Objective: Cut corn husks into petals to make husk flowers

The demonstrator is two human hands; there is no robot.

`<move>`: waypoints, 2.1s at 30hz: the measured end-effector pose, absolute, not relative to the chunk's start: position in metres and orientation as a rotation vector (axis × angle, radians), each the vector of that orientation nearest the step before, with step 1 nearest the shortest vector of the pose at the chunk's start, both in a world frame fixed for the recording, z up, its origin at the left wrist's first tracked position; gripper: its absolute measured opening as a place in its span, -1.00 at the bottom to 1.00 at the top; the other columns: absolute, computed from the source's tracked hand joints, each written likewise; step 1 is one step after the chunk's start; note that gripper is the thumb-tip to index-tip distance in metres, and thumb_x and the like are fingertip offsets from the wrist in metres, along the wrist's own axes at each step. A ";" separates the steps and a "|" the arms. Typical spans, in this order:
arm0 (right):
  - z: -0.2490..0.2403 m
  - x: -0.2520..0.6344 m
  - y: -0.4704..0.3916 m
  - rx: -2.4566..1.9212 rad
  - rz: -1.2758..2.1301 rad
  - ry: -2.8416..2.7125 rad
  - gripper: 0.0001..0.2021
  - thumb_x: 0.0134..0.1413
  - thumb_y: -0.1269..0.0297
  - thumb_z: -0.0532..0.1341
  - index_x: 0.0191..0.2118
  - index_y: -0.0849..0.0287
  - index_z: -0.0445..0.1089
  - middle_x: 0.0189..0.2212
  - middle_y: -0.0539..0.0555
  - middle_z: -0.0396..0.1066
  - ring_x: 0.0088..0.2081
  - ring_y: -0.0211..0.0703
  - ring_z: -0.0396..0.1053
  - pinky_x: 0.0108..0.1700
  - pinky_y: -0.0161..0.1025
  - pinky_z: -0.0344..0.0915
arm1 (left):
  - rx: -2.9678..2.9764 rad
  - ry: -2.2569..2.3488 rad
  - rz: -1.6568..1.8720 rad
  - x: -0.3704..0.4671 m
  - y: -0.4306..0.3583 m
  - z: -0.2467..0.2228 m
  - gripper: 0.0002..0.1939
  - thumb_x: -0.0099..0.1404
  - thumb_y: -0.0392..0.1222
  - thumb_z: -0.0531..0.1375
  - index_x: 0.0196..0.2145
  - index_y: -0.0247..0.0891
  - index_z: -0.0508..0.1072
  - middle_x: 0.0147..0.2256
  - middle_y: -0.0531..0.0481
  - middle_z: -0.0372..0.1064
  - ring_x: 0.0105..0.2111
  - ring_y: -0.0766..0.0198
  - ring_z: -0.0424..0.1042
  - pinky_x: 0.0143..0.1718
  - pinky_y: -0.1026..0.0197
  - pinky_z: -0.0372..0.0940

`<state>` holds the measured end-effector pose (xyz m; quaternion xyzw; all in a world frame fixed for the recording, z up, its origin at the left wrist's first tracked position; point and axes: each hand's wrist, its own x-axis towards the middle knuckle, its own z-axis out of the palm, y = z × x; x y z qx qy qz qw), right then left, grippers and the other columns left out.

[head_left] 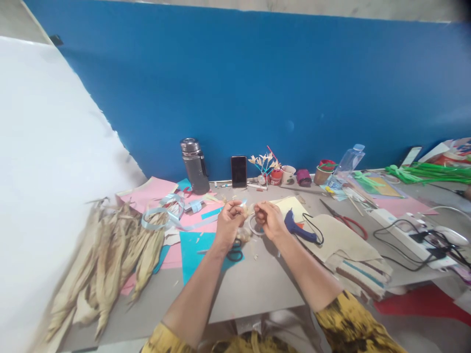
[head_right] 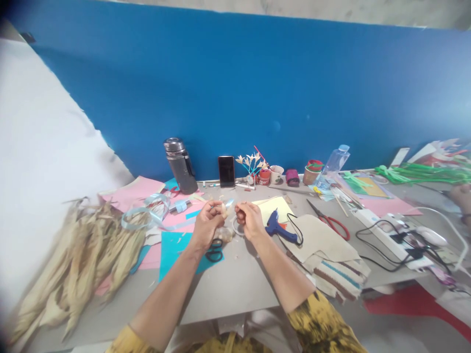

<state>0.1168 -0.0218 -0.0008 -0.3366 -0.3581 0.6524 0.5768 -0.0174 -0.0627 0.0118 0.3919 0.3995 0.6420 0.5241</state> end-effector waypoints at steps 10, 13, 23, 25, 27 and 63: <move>0.003 0.111 -0.033 -0.818 1.580 -1.087 -0.69 -0.24 0.10 0.43 -0.44 0.21 0.42 -0.64 -0.10 0.22 -0.63 -0.41 0.01 -0.60 -0.38 -0.15 | 0.835 0.930 1.583 -0.020 -0.057 0.006 -0.48 -0.09 -0.18 0.46 -0.20 -0.24 0.34 -0.49 0.17 0.34 -0.59 0.46 0.23 -0.54 0.35 0.07; 0.003 0.110 -0.035 -0.880 1.451 -1.188 -0.69 -0.19 0.06 0.41 -0.47 0.19 0.38 -0.70 -0.15 0.13 -0.65 -0.40 -0.04 -0.59 -0.35 -0.16 | 0.878 0.996 1.612 -0.020 -0.059 0.008 -0.52 -0.08 -0.20 0.44 -0.22 -0.24 0.34 -0.52 0.19 0.33 -0.61 0.48 0.20 -0.54 0.35 0.07; -0.001 0.110 -0.033 -0.938 1.210 -1.382 -0.67 -0.03 -0.02 0.31 -0.48 0.17 0.37 -0.67 -0.11 0.15 -0.61 -0.34 -0.01 -0.57 -0.33 -0.09 | 0.914 1.066 1.571 -0.020 -0.055 -0.002 -0.64 -0.04 -0.16 0.42 -0.30 -0.29 0.45 -0.54 0.13 0.34 -0.60 0.45 0.22 -0.53 0.33 0.11; 0.000 0.111 -0.034 -0.935 1.215 -1.384 -0.65 -0.01 -0.04 0.31 -0.47 0.18 0.37 -0.67 -0.11 0.14 -0.61 -0.34 -0.01 -0.57 -0.33 -0.10 | 0.893 1.011 1.526 -0.021 -0.055 -0.004 -0.67 -0.04 -0.12 0.43 -0.35 -0.31 0.47 -0.56 0.13 0.30 -0.61 0.46 0.19 -0.54 0.33 0.09; 0.000 0.111 -0.034 -0.926 1.230 -1.380 -0.65 -0.02 -0.04 0.31 -0.47 0.18 0.37 -0.67 -0.11 0.14 -0.61 -0.34 -0.01 -0.57 -0.34 -0.10 | 0.869 0.971 1.504 -0.020 -0.055 -0.004 -0.68 -0.04 -0.10 0.43 -0.39 -0.31 0.47 -0.56 0.14 0.29 -0.61 0.47 0.18 -0.53 0.33 0.11; -0.003 0.142 0.034 -1.484 0.765 -1.688 -0.79 -0.11 0.34 0.23 -0.68 0.17 0.30 -0.70 -0.06 0.25 -0.56 -0.27 0.21 -0.45 -0.32 0.04 | 0.506 0.960 1.684 -0.038 -0.046 -0.001 -0.58 -0.17 -0.17 0.43 -0.35 -0.25 0.38 -0.53 0.17 0.31 -0.64 0.50 0.21 -0.58 0.36 0.10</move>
